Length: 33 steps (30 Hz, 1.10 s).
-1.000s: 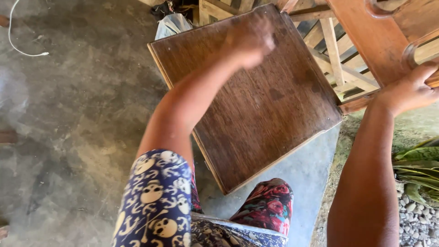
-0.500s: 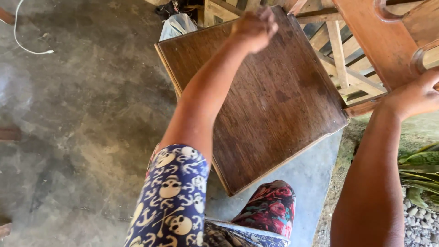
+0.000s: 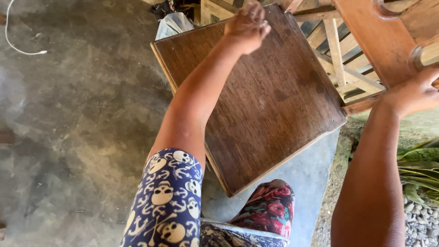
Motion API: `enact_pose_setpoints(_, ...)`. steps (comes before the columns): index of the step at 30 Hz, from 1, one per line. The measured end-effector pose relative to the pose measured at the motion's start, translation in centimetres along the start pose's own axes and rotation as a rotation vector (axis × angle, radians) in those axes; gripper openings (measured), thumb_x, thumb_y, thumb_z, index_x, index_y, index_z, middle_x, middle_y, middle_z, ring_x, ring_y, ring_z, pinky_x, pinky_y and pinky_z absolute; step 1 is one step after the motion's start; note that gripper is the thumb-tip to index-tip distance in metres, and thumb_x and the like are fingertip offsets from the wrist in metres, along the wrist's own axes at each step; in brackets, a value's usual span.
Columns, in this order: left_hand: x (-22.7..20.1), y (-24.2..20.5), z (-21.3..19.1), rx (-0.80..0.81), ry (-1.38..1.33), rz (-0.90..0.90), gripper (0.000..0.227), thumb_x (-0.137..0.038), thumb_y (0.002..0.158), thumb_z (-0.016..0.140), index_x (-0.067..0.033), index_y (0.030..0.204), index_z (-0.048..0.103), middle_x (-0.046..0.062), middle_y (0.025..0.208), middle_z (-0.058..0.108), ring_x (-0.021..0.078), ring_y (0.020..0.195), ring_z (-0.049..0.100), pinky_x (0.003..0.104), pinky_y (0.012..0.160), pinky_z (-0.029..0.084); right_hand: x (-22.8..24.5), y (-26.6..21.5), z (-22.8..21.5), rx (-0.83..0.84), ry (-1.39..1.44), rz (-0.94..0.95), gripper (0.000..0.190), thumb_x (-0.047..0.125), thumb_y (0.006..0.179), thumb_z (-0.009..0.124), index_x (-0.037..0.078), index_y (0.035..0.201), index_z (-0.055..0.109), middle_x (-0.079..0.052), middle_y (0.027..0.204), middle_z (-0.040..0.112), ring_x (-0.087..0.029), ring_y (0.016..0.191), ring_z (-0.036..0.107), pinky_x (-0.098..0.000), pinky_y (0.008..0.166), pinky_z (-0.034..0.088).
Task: Sanding the wooden seat of a chair using sandpaper to prepare the surface.
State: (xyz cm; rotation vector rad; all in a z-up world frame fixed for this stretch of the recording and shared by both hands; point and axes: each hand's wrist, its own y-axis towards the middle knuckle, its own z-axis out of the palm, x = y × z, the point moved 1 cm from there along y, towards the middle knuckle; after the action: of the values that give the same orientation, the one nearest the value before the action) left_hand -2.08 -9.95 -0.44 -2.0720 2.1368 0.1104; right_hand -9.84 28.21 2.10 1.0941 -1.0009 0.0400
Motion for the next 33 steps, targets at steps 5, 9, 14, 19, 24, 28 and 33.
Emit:
enact_pose_setpoints(5, -8.6, -9.3, -1.4, -0.005, 0.144, 0.107, 0.081, -0.041, 0.105, 0.048, 0.0163, 0.156, 0.022, 0.041, 0.161, 0.024, 0.0500, 0.147, 0.032, 0.055, 0.119, 0.026, 0.3, -0.1, -0.1, -0.035, 0.059, -0.071, 0.030, 0.028, 0.082, 0.068, 0.004, 0.066, 0.058, -0.015, 0.065, 0.085, -0.020, 0.057, 0.085, -0.0364, 0.050, 0.078)
enact_pose_setpoints(9, -13.1, -14.8, 0.0, 0.238, -0.044, 0.595, 0.067, -0.048, 0.102, 0.022, -0.0104, 0.158, 0.028, 0.013, 0.167, 0.026, 0.0312, 0.153, 0.023, 0.058, 0.125, 0.007, 0.4, 0.3, 0.0, 0.025, 0.040, -0.007, 0.033, 0.031, 0.084, 0.066, 0.002, 0.070, 0.065, -0.016, 0.073, 0.087, -0.021, 0.064, 0.090, -0.0346, 0.056, 0.081)
enact_pose_setpoints(14, -1.0, -4.8, 0.2, 0.020, -0.203, 0.135, 0.066, -0.026, 0.106, 0.041, -0.0034, 0.164, 0.019, 0.021, 0.172, 0.001, 0.0360, 0.159, 0.001, 0.055, 0.127, 0.000, -3.1, 0.9, 0.2, -0.008, 0.204, -0.092, 0.028, 0.017, 0.084, 0.069, -0.002, 0.069, 0.056, -0.020, 0.068, 0.084, -0.022, 0.059, 0.077, -0.0383, 0.050, 0.073)
enact_pose_setpoints(19, -3.4, -8.2, -3.2, 0.037, 0.258, 0.012, 0.072, -0.015, 0.097, 0.044, 0.0126, 0.159, 0.019, 0.035, 0.166, 0.019, 0.0492, 0.150, 0.028, 0.056, 0.120, 0.027, -2.2, 0.6, 0.4, -0.049, 0.276, 0.125, 0.024, 0.017, 0.075, 0.070, -0.004, 0.067, 0.063, -0.022, 0.071, 0.088, -0.025, 0.059, 0.077, -0.0410, 0.052, 0.074)
enact_pose_setpoints(24, -11.4, -16.8, -0.4, 0.282, 0.099, 0.560, 0.070, -0.049, 0.104, 0.010, -0.0140, 0.164, 0.011, 0.014, 0.172, -0.002, 0.0325, 0.161, -0.001, 0.055, 0.126, -0.009, -2.8, 0.9, 0.2, -0.057, 0.180, 0.053, 0.025, 0.018, 0.077, 0.070, -0.004, 0.067, 0.063, -0.018, 0.068, 0.085, -0.021, 0.058, 0.075, -0.0372, 0.052, 0.074)
enact_pose_setpoints(28, -3.2, -8.8, -0.8, -0.019, 0.164, 0.142, 0.068, -0.005, 0.082, 0.058, 0.0006, 0.147, 0.042, 0.026, 0.150, 0.039, 0.0395, 0.132, 0.041, 0.059, 0.111, 0.039, 0.2, 0.0, 0.1, 0.067, 0.201, 0.024, 0.024, 0.023, 0.086, 0.064, 0.003, 0.075, 0.058, -0.020, 0.077, 0.086, -0.026, 0.070, 0.090, -0.0419, 0.060, 0.083)
enact_pose_setpoints(33, -0.1, -8.3, -3.9, 0.086, 0.208, -0.121, 0.052, -0.026, 0.097, 0.031, -0.0059, 0.145, 0.030, 0.008, 0.133, 0.020, 0.0230, 0.119, 0.020, 0.036, 0.091, 0.020, 0.5, -0.1, 0.1, 0.001, 0.154, 0.019, 0.025, 0.023, 0.083, 0.067, 0.001, 0.072, 0.062, -0.019, 0.074, 0.087, -0.024, 0.065, 0.088, -0.0392, 0.055, 0.080)
